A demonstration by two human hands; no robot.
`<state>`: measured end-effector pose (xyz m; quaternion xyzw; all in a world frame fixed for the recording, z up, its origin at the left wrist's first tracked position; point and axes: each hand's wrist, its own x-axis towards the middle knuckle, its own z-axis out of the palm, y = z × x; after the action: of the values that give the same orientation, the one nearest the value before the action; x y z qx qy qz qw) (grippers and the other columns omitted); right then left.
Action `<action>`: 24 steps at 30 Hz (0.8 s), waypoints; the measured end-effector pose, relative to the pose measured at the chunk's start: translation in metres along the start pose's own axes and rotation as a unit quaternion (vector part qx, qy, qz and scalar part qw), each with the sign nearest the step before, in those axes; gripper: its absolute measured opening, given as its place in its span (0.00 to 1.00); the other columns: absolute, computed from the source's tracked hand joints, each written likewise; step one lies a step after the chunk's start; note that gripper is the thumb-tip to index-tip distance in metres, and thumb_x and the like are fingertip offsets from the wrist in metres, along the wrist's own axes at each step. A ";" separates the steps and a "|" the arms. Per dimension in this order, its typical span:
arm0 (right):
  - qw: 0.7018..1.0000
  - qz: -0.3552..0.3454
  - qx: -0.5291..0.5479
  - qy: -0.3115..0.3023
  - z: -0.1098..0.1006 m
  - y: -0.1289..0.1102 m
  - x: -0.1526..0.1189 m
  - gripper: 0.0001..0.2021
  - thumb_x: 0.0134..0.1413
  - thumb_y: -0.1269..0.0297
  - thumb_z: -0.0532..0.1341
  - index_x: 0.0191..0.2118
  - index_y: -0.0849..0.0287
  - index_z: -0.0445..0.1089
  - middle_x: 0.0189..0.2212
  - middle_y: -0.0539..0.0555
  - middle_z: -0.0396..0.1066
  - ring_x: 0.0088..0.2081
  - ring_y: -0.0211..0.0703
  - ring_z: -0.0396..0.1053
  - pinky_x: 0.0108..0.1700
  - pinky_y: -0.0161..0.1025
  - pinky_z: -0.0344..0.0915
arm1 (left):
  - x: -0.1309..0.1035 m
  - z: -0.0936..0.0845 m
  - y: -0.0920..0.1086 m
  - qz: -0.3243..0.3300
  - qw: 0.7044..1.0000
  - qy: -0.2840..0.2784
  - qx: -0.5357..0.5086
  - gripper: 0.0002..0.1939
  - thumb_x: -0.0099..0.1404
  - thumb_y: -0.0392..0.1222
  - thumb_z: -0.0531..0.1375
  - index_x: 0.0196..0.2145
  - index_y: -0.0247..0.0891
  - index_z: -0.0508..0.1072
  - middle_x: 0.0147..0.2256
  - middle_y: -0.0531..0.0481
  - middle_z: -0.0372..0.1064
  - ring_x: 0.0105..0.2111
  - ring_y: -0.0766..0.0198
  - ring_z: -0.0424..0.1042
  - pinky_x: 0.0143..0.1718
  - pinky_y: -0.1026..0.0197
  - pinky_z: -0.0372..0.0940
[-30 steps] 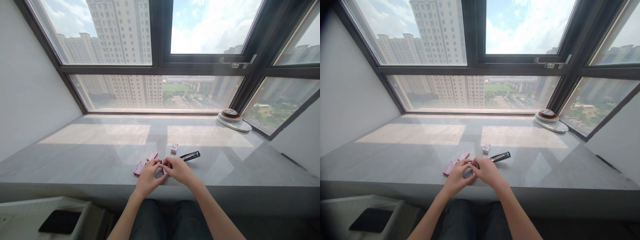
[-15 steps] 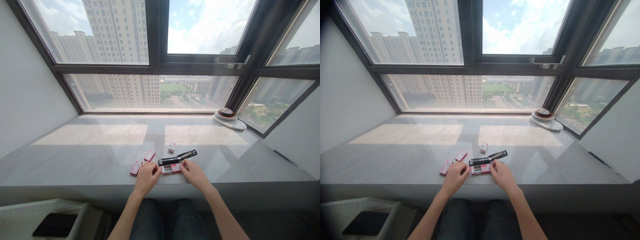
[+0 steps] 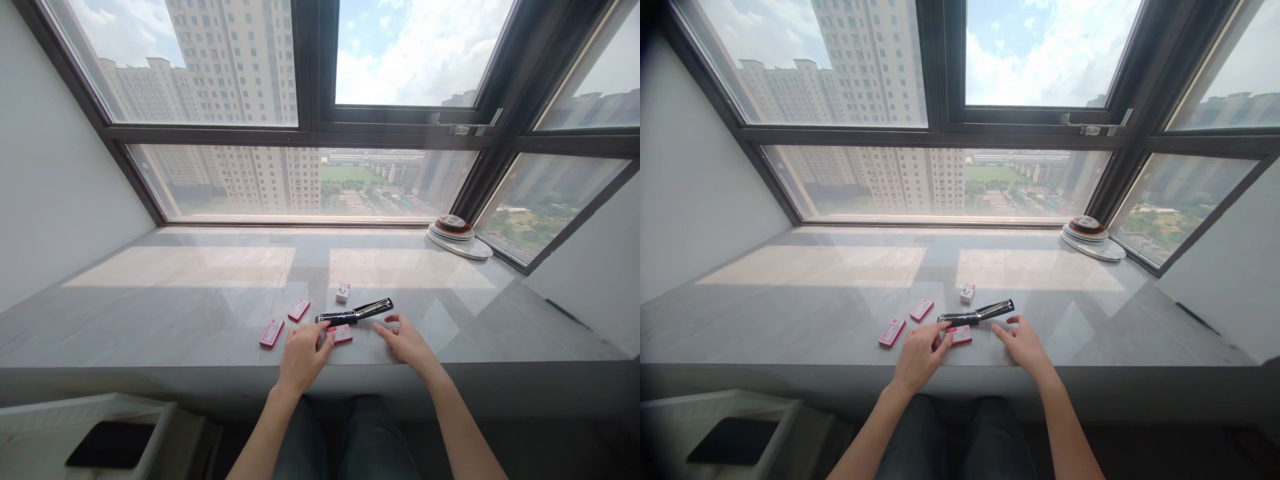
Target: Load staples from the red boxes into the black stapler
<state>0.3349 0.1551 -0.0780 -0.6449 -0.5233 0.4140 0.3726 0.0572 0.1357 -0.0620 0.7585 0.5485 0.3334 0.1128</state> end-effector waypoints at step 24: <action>0.932 -0.265 -0.128 -0.214 0.060 -0.084 0.070 0.19 0.50 0.50 0.71 0.42 0.59 0.75 0.21 0.42 0.58 0.24 0.35 0.55 0.27 0.33 0.48 | 0.006 0.010 0.014 -0.024 0.995 0.014 0.099 0.18 0.68 0.59 0.58 0.43 0.43 0.73 0.31 0.46 0.72 0.36 0.52 0.71 0.40 0.52 0.55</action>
<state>0.2567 0.2417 -0.0345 -0.4214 -0.7907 0.3583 0.2623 0.0750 0.1382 -0.0595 0.7478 0.5983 0.2853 0.0376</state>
